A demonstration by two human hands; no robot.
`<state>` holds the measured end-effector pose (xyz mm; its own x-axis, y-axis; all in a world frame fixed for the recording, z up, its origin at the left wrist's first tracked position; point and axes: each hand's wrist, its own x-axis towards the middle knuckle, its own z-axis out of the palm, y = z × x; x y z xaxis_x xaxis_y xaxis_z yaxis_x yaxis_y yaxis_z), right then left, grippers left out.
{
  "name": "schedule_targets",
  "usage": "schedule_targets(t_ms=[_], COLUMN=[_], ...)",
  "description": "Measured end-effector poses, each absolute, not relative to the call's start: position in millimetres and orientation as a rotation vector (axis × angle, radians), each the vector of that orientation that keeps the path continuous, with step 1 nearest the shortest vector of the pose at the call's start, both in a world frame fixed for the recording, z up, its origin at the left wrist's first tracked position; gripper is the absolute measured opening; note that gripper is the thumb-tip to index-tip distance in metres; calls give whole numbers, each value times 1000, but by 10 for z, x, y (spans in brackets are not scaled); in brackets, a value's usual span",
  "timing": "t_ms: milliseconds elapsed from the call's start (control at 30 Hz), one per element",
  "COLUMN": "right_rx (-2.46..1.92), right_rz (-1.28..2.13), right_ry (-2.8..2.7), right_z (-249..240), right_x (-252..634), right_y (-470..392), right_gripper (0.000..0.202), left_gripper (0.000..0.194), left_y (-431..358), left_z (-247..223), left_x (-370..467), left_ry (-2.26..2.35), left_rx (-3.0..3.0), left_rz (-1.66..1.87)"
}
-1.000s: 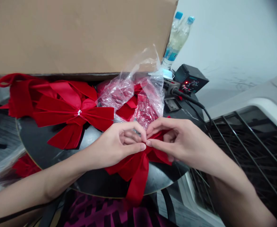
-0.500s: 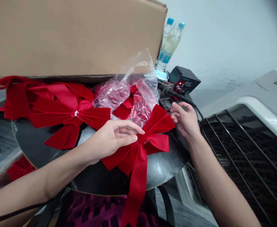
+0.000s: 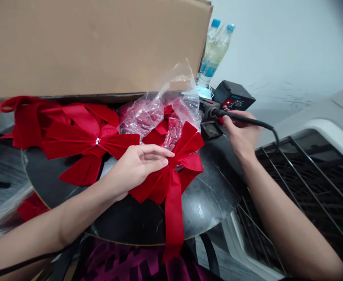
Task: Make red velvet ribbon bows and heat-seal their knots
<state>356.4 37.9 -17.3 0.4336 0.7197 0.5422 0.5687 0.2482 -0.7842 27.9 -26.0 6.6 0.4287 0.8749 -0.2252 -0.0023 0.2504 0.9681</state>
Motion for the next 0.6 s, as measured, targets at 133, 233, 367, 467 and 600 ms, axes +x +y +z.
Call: schedule_targets(t_ms=[133,233,367,467,600], right_rx=[-1384,-1296,-1125,-1138,-1131], right_rz=[80,5,72,282,347], right_ry=[-1199,-1131,-1041,-954,-922], right_z=[-33,25,16,-34,-117], right_x=[3597,3506,3208,2957,2715], right_y=[85,-181,-548,-779,-960], right_gripper=[17,16,15,7,11], left_gripper=[15,17,18,20,21], left_y=[-266,-276,-280,-275,-277], left_z=[65,69,59,40,23], left_x=[292,309,322,322,323], left_ry=[961,1003,1061,1064,1070], left_rx=[1201,1234,1254,1198,1148], left_rz=[742,733,743,723,700])
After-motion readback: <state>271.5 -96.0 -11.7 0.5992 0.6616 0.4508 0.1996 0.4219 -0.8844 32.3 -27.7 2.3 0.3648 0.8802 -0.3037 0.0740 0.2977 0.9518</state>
